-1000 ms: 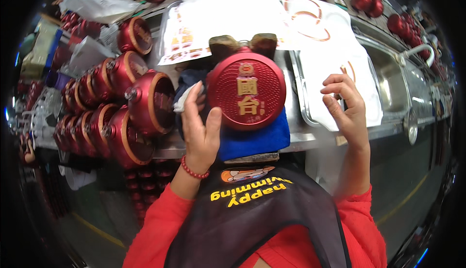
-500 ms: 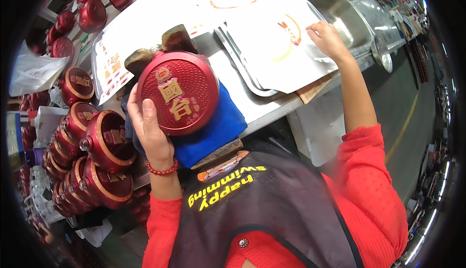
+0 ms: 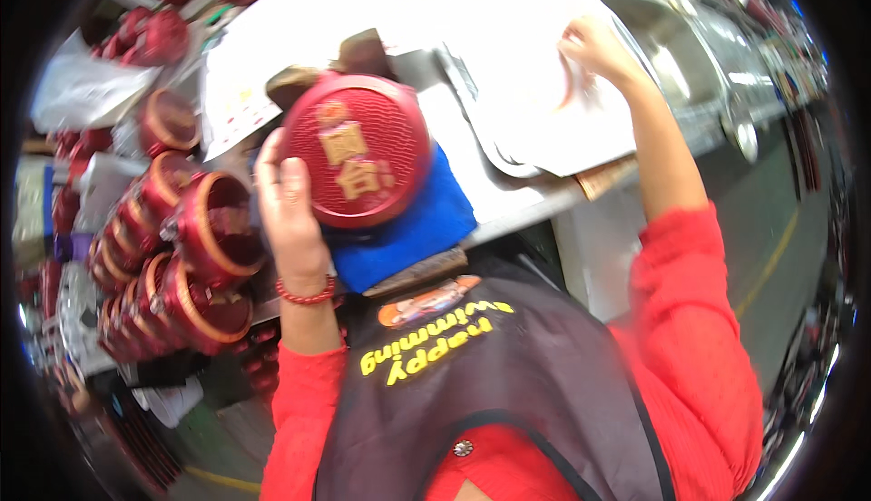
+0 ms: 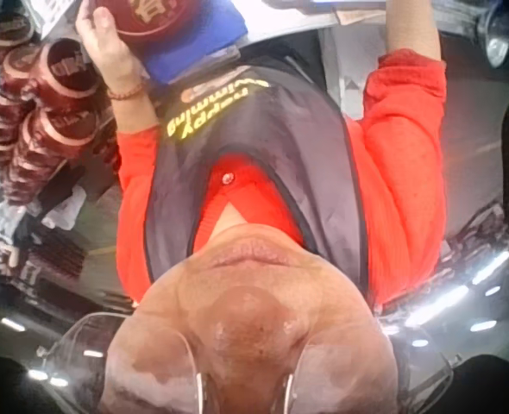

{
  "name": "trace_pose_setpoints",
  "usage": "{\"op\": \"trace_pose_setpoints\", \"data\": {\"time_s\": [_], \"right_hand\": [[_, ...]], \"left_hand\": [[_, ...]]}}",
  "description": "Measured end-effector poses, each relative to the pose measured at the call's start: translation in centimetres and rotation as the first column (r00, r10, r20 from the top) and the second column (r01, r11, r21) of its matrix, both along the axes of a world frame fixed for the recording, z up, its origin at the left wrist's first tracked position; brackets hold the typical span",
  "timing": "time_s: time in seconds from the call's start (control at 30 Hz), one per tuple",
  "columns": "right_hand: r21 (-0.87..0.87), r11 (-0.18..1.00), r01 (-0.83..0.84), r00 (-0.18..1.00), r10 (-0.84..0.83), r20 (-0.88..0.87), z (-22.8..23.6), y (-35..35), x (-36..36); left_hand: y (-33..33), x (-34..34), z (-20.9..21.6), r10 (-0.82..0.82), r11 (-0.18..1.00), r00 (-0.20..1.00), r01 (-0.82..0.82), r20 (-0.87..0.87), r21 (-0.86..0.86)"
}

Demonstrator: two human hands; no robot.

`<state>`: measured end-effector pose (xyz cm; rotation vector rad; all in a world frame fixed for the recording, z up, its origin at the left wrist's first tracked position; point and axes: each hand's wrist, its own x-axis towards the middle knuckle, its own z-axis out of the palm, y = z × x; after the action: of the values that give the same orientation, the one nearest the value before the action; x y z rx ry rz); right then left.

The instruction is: The person applies a gold-colored decorative ring to the rim of a red ceramic jar, presses it into place, and wipes the surface with a cloth. They repeat this process on multiple jars, handling each one individually and placing finished units aside.

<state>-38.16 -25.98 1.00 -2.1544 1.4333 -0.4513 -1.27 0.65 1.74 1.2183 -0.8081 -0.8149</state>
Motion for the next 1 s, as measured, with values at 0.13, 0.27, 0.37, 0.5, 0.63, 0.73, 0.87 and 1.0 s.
{"op": "trace_pose_setpoints", "data": {"time_s": [0.13, 0.27, 0.37, 0.5, 0.63, 0.73, 0.87, 1.0], "right_hand": [[-0.248, 0.955, -0.164, 0.986, 0.163, -0.026, 2.9, 1.5, -1.8], [-0.142, 0.940, -0.310, 0.912, 0.336, 0.234, 5.4, 0.5, -2.8], [0.164, 0.969, -0.184, 0.924, 0.114, 0.365, 3.0, -3.6, -3.3], [-0.205, 0.973, -0.103, 0.920, 0.015, -0.392, -5.5, -7.9, -5.2], [-0.375, 0.914, -0.153, 0.938, 0.014, -0.347, -7.6, -8.7, -6.2], [-0.406, 0.882, -0.240, 0.946, 0.118, -0.302, -3.3, -6.5, -4.7], [-0.389, 0.841, -0.377, 0.926, 0.342, -0.160, 5.7, -0.8, -0.4], [-0.439, 0.768, -0.465, 0.867, 0.495, -0.052, 13.4, 6.3, 4.9]], "left_hand": [[-0.2, 0.3, -0.4, 0.131, 0.990, 0.862, -0.091, 0.489, -0.107], [-0.3, 0.1, -2.0, 0.149, 0.988, 0.902, -0.121, 0.406, -0.092], [-0.9, -0.1, -3.1, 0.147, 0.988, 0.933, -0.122, 0.329, -0.097], [-1.3, -0.3, -3.7, 0.169, 0.986, 0.903, -0.152, 0.394, -0.074], [-1.4, -0.2, -3.4, 0.141, 0.990, 0.922, -0.129, 0.359, -0.060], [-1.3, -0.2, -2.6, 0.116, 0.993, 0.938, -0.110, 0.327, -0.037], [-0.9, -0.2, 0.0, 0.456, 0.889, 0.622, -0.289, 0.636, -0.355], [-2.8, -1.2, 4.8, 0.209, 0.936, 0.760, 0.027, 0.616, -0.351]]}}
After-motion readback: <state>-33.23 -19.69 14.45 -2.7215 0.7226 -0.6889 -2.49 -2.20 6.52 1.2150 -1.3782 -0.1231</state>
